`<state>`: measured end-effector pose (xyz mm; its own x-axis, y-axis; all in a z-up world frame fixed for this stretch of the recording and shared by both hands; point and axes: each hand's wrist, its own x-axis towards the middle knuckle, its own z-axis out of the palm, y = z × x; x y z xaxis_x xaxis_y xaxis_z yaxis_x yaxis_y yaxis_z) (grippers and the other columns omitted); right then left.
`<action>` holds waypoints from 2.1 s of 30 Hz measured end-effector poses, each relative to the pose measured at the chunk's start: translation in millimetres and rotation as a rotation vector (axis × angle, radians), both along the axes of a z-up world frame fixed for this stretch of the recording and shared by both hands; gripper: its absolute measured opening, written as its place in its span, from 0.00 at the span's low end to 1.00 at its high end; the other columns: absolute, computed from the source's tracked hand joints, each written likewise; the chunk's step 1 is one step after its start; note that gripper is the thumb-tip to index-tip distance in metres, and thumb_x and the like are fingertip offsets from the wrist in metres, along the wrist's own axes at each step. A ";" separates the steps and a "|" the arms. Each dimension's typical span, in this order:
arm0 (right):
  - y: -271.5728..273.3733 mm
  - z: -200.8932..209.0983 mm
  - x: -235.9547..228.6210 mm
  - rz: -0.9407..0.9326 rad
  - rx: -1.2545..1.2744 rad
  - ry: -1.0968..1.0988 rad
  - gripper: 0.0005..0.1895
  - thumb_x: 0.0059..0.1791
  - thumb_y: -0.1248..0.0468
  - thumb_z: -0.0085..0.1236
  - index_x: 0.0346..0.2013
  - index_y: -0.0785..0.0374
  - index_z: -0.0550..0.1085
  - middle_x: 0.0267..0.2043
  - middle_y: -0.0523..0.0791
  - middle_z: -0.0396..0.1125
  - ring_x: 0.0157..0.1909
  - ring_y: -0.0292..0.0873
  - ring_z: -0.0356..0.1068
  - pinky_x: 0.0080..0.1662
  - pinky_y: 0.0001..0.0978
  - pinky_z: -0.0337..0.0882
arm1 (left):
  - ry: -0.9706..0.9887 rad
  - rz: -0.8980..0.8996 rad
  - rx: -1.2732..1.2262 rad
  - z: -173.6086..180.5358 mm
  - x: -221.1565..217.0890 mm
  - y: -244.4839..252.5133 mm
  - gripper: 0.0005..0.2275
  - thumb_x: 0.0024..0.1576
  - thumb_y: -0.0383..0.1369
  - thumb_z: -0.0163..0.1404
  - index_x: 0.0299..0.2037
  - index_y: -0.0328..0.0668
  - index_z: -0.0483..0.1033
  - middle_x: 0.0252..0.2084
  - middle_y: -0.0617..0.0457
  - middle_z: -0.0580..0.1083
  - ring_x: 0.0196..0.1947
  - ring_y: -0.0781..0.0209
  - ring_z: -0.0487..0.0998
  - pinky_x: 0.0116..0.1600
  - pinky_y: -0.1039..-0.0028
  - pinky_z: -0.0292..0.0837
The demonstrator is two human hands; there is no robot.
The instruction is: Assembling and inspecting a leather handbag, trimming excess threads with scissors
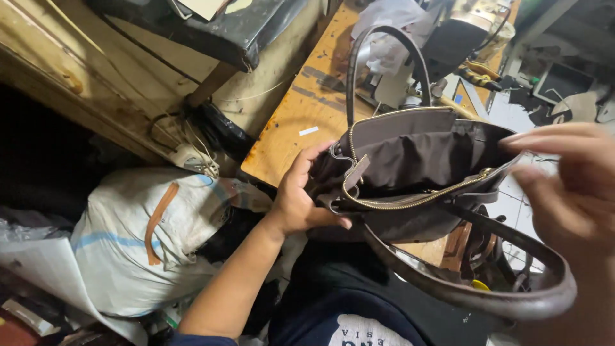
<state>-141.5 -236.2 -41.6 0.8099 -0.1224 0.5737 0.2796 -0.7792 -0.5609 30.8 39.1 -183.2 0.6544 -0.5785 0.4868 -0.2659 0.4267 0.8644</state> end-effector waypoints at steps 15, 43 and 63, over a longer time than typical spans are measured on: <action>79.0 28.8 89.6 0.234 -0.306 0.797 0.13 0.47 0.58 0.64 0.20 0.56 0.74 0.15 0.41 0.65 0.16 0.39 0.60 0.23 0.35 0.61 | -0.173 0.209 0.202 11.7 5.2 5.1 0.43 0.43 0.51 0.65 0.67 0.39 0.63 0.63 0.44 0.71 0.65 0.51 0.73 0.72 0.66 0.66; 94.5 29.8 86.2 0.733 -0.219 0.490 0.21 0.54 0.67 0.43 0.63 0.65 0.66 0.65 0.51 0.69 0.64 0.50 0.75 0.64 0.37 0.74 | -0.235 0.163 0.221 16.3 4.2 15.5 0.37 0.54 0.53 0.55 0.71 0.44 0.61 0.67 0.40 0.68 0.70 0.46 0.69 0.75 0.59 0.63; 92.2 20.1 112.9 0.664 -0.220 0.665 0.15 0.54 0.64 0.47 0.52 0.64 0.75 0.44 0.48 0.72 0.43 0.48 0.77 0.45 0.37 0.76 | -0.154 0.209 0.112 26.2 3.5 15.7 0.34 0.47 0.47 0.64 0.63 0.41 0.70 0.58 0.43 0.75 0.59 0.54 0.79 0.67 0.71 0.74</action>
